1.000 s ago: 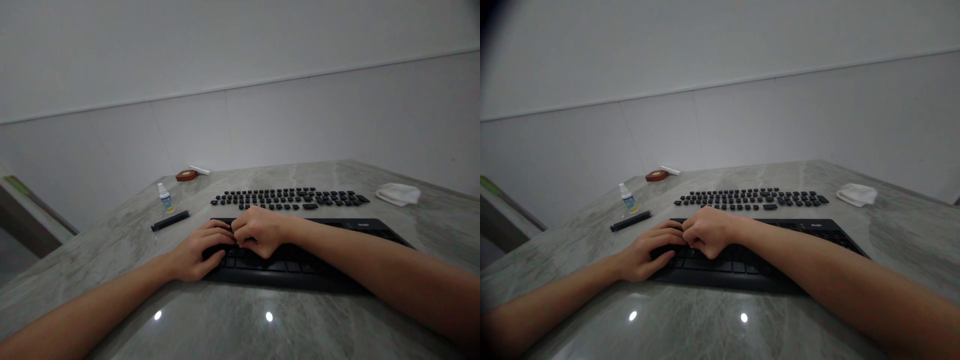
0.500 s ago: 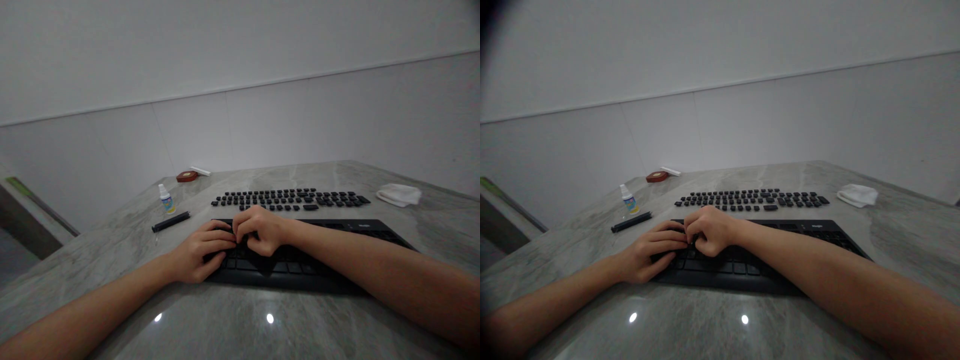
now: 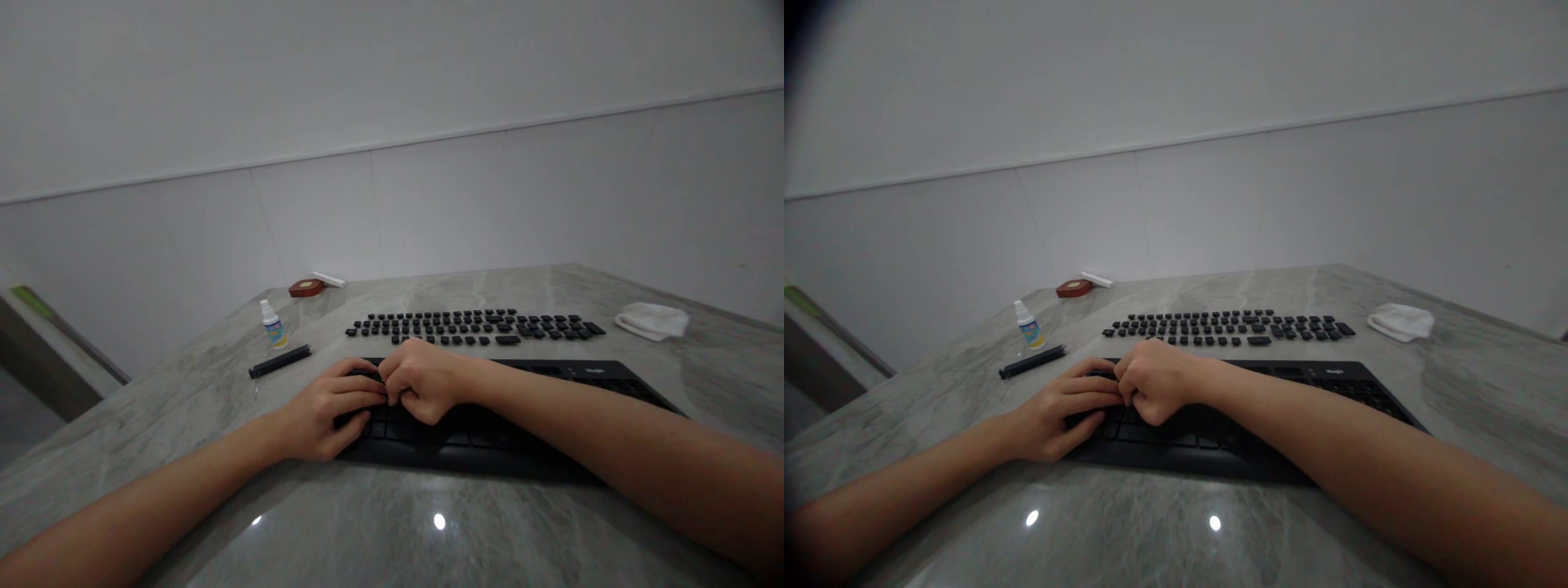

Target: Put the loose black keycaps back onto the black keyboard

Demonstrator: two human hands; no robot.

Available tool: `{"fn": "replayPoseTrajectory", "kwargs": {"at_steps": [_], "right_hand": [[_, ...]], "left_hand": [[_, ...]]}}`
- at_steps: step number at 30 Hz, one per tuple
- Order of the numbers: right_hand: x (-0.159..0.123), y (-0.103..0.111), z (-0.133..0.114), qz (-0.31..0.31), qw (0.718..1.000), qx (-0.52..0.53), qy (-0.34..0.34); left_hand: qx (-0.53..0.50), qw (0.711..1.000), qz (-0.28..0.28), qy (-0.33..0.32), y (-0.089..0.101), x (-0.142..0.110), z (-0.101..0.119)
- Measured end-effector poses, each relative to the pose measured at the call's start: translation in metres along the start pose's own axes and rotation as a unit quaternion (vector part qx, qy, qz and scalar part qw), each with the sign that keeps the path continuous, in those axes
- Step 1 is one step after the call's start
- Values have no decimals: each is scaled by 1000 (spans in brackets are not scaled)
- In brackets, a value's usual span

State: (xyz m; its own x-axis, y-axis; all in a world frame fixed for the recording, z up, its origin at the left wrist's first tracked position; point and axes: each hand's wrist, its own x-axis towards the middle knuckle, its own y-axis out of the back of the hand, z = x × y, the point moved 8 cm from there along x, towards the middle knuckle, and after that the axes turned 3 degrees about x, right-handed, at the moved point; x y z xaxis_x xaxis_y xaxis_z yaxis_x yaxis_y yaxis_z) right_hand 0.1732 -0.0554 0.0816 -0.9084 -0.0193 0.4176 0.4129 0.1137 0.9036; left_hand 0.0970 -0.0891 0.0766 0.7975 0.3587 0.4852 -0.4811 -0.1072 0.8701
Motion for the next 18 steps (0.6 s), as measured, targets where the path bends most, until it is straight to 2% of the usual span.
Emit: {"fn": "replayPoseTrajectory", "kwargs": {"at_steps": [9,18], "right_hand": [[5,-4,3,-57,997,-14,-58],[5,-3,5,-90,993,-7,-74]], "left_hand": [[35,999,-16,-1,-1,10,9],[63,998,-29,-3,-4,13,13]]}}
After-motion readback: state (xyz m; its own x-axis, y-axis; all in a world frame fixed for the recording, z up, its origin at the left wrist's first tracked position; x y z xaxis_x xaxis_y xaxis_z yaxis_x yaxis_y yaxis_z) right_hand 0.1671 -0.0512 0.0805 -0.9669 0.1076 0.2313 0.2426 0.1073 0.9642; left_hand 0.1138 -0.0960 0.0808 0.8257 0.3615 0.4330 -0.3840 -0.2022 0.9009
